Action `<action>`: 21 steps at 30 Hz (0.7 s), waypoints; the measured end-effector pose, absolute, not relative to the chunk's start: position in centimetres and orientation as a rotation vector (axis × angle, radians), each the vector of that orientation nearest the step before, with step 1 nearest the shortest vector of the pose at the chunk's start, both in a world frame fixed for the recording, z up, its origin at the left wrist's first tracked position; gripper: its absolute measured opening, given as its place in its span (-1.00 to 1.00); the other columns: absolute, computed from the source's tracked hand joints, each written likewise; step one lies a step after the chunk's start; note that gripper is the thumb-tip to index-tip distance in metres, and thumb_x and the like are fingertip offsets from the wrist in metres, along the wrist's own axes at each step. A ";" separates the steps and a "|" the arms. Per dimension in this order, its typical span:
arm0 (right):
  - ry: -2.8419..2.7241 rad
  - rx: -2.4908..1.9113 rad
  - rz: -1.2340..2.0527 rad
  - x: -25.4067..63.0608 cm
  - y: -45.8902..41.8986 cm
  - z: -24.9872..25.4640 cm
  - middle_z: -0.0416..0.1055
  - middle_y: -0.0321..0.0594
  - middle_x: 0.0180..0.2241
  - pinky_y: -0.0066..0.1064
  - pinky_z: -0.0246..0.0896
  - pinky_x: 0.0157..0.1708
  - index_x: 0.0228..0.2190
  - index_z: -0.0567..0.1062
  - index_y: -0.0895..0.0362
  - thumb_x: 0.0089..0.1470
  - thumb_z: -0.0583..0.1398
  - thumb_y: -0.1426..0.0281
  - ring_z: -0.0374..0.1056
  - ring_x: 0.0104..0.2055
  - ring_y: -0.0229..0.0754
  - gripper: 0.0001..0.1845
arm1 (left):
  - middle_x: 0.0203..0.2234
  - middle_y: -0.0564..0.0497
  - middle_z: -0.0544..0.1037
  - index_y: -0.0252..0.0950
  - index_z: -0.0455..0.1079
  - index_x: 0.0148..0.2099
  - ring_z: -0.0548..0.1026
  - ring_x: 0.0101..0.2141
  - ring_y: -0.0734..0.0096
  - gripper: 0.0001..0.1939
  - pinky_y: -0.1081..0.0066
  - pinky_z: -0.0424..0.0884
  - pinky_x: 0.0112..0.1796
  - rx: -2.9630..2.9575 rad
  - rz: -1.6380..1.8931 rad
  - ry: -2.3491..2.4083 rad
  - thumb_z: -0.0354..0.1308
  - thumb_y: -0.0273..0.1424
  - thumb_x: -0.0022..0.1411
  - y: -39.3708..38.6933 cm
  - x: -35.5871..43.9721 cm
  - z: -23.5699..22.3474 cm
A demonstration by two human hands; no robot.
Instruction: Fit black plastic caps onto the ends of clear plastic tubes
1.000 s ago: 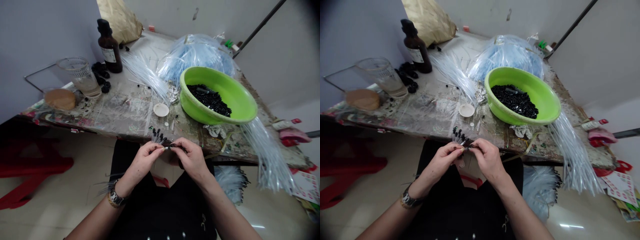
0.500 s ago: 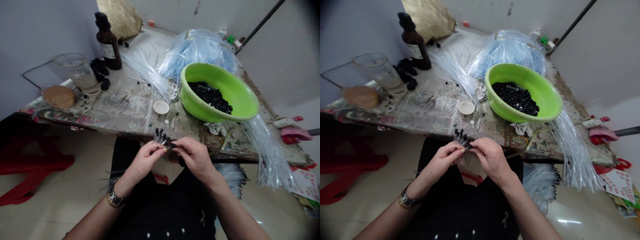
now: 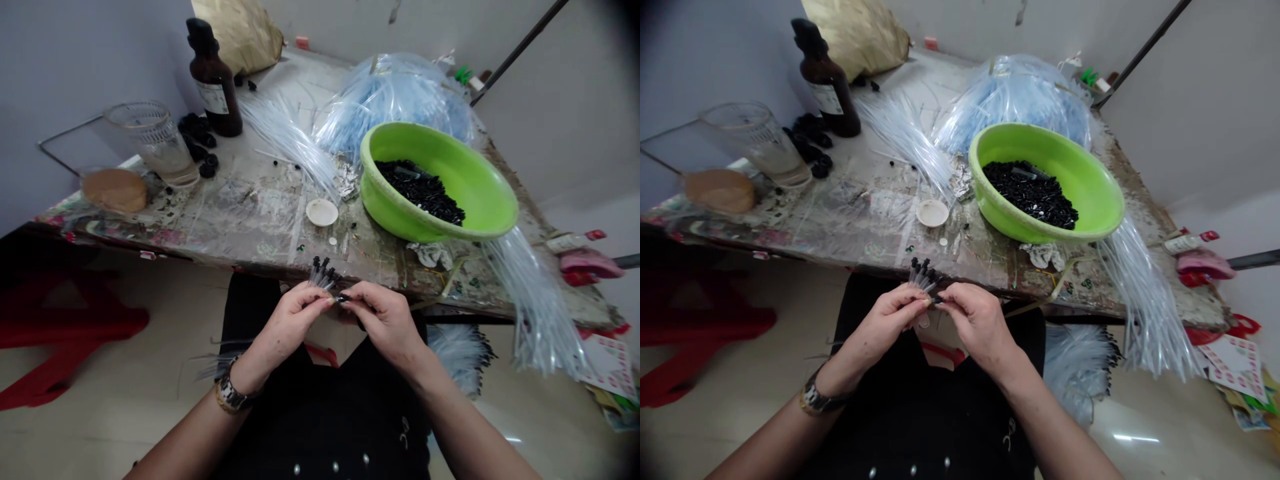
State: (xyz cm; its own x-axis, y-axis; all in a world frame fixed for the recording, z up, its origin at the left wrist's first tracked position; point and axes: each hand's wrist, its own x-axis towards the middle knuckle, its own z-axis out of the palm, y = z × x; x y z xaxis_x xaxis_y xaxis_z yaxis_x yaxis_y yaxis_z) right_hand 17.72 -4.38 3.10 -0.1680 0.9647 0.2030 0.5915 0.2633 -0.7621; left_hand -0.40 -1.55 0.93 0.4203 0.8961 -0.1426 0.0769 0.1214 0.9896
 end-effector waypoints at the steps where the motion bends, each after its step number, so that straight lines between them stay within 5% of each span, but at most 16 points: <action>1: -1.842 -1.424 0.718 17.7 -4.4 3.0 0.46 -0.27 -0.47 -0.44 0.28 -0.38 -0.40 0.48 0.10 0.12 0.19 0.47 0.41 -0.40 -0.22 -0.93 | -0.47 0.04 0.36 -0.30 0.45 -0.47 0.35 -0.37 0.39 -0.76 0.42 0.30 -0.34 1.335 0.767 0.974 0.11 -0.34 0.22 -1.5 -0.4 0.9; 21: -1.759 -1.446 0.927 17.9 -4.8 3.2 0.45 -0.28 -0.47 -0.45 0.32 -0.38 -0.40 0.48 0.10 0.14 0.18 0.42 0.41 -0.42 -0.23 -0.91 | -0.46 0.04 0.35 -0.29 0.40 -0.42 0.32 -0.38 0.41 -0.77 0.45 0.27 -0.36 1.377 0.694 0.894 0.08 -0.33 0.27 -2.1 -0.2 0.6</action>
State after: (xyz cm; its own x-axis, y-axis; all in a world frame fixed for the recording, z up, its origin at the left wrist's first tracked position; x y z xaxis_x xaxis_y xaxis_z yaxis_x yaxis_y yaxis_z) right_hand 17.88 -4.77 3.15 -0.1612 0.9852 0.0582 0.5090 0.1335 -0.8503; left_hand -0.24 -2.05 0.55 0.5122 0.8495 -0.1266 0.0883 0.0946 0.9916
